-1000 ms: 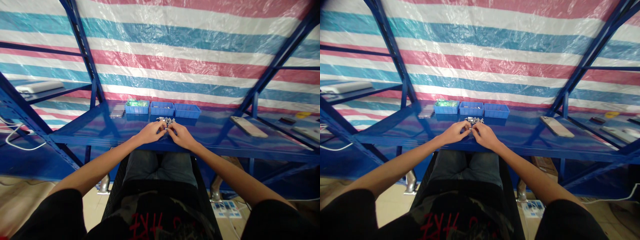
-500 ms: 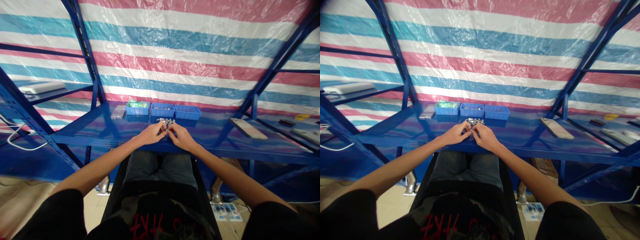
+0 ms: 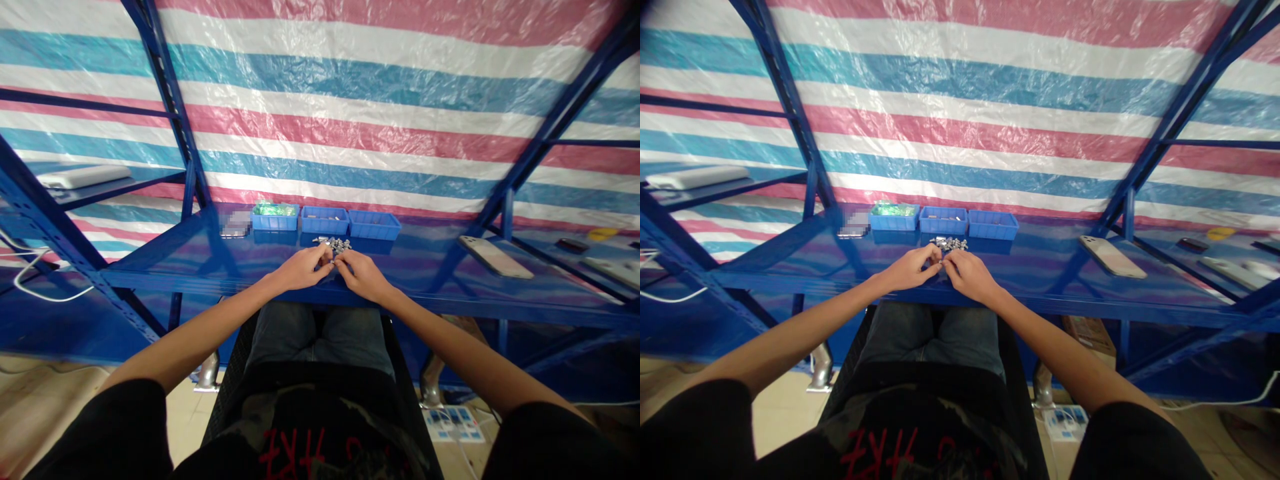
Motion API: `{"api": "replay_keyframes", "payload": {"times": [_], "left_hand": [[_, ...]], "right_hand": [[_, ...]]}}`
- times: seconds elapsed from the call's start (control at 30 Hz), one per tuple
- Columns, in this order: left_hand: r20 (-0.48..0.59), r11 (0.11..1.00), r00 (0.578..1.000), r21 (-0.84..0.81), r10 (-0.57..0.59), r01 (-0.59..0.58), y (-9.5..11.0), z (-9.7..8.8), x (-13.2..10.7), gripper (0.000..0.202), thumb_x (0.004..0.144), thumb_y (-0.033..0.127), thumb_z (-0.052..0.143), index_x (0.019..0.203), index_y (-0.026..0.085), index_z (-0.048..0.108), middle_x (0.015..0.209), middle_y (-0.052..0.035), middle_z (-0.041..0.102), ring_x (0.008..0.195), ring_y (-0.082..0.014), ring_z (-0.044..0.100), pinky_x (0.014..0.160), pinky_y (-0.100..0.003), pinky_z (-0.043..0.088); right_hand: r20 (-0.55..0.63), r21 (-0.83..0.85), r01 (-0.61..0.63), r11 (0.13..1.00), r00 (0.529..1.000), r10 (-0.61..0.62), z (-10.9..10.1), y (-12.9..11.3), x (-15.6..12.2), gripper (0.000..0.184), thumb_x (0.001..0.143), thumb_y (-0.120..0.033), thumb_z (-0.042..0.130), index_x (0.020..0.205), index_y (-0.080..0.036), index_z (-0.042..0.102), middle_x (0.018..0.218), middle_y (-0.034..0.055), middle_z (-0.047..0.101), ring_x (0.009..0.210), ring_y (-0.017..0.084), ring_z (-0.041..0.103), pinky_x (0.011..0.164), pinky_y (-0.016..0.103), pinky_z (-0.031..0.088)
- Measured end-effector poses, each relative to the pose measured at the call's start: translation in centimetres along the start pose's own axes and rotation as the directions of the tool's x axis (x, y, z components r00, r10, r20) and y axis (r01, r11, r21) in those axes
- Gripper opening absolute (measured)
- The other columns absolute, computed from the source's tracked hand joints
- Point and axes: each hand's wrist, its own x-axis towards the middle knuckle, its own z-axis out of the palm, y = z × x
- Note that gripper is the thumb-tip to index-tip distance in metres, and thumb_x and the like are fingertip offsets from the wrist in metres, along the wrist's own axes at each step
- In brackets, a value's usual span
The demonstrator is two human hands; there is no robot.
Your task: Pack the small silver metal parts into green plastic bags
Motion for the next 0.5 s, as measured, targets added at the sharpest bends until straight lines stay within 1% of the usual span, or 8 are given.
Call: {"api": "replay_keyframes", "payload": {"times": [0.1, 0.17, 0.27, 0.4, 0.5], "left_hand": [[-0.001, 1.000, 1.000, -0.020, -0.015, 0.015, -0.12, 0.03, 0.03, 0.011, 0.087, 0.029, 0.043, 0.088, 0.018, 0.046, 0.079, -0.0011, 0.057, 0.071, -0.0149, 0.055, 0.066, -0.027, 0.042], [0.000, 0.999, 1.000, -0.034, -0.023, 0.023, -0.16, 0.01, 0.05, 0.012, 0.088, 0.029, 0.041, 0.088, 0.018, 0.047, 0.077, -0.0009, 0.056, 0.070, -0.0145, 0.054, 0.065, -0.026, 0.041], [0.014, 0.999, 0.999, -0.039, -0.030, 0.030, -0.14, -0.07, 0.06, 0.014, 0.089, 0.028, 0.039, 0.088, 0.017, 0.048, 0.076, -0.0005, 0.056, 0.069, -0.0138, 0.053, 0.064, -0.025, 0.040], [0.040, 0.999, 0.999, -0.036, -0.023, 0.024, -0.05, -0.23, 0.11, 0.019, 0.091, 0.028, 0.036, 0.085, 0.017, 0.050, 0.076, -0.0005, 0.056, 0.070, -0.0137, 0.054, 0.065, -0.025, 0.040], [0.040, 0.998, 0.999, -0.056, -0.024, 0.027, -0.07, -0.29, 0.17, 0.023, 0.092, 0.031, 0.034, 0.085, 0.017, 0.052, 0.078, -0.0012, 0.058, 0.073, -0.0146, 0.055, 0.068, -0.025, 0.041]], "right_hand": [[-0.029, 0.049, -0.006, 0.999, 1.000, 0.007, -0.13, -0.16, -0.09, 0.011, 0.087, -0.022, 0.043, 0.093, -0.019, 0.052, 0.087, 0.0063, 0.061, 0.078, 0.018, 0.056, 0.071, 0.030, 0.043], [-0.042, 0.050, 0.000, 0.999, 0.999, 0.002, -0.15, -0.18, -0.15, 0.013, 0.085, -0.021, 0.047, 0.096, -0.019, 0.051, 0.089, 0.0066, 0.060, 0.080, 0.019, 0.056, 0.072, 0.031, 0.044], [-0.048, 0.010, 0.017, 1.000, 0.999, -0.017, -0.02, -0.07, -0.19, 0.011, 0.083, -0.019, 0.048, 0.094, -0.019, 0.051, 0.086, 0.0067, 0.059, 0.079, 0.020, 0.055, 0.072, 0.032, 0.044], [-0.067, -0.018, 0.033, 0.999, 0.997, -0.035, 0.18, 0.05, -0.24, 0.007, 0.085, -0.022, 0.046, 0.089, -0.019, 0.051, 0.083, 0.0065, 0.059, 0.077, 0.019, 0.055, 0.071, 0.032, 0.044], [-0.119, -0.023, 0.036, 0.999, 0.992, -0.039, 0.18, 0.10, -0.24, 0.006, 0.085, -0.023, 0.046, 0.087, -0.020, 0.051, 0.081, 0.0058, 0.060, 0.075, 0.019, 0.055, 0.070, 0.032, 0.045]]}}
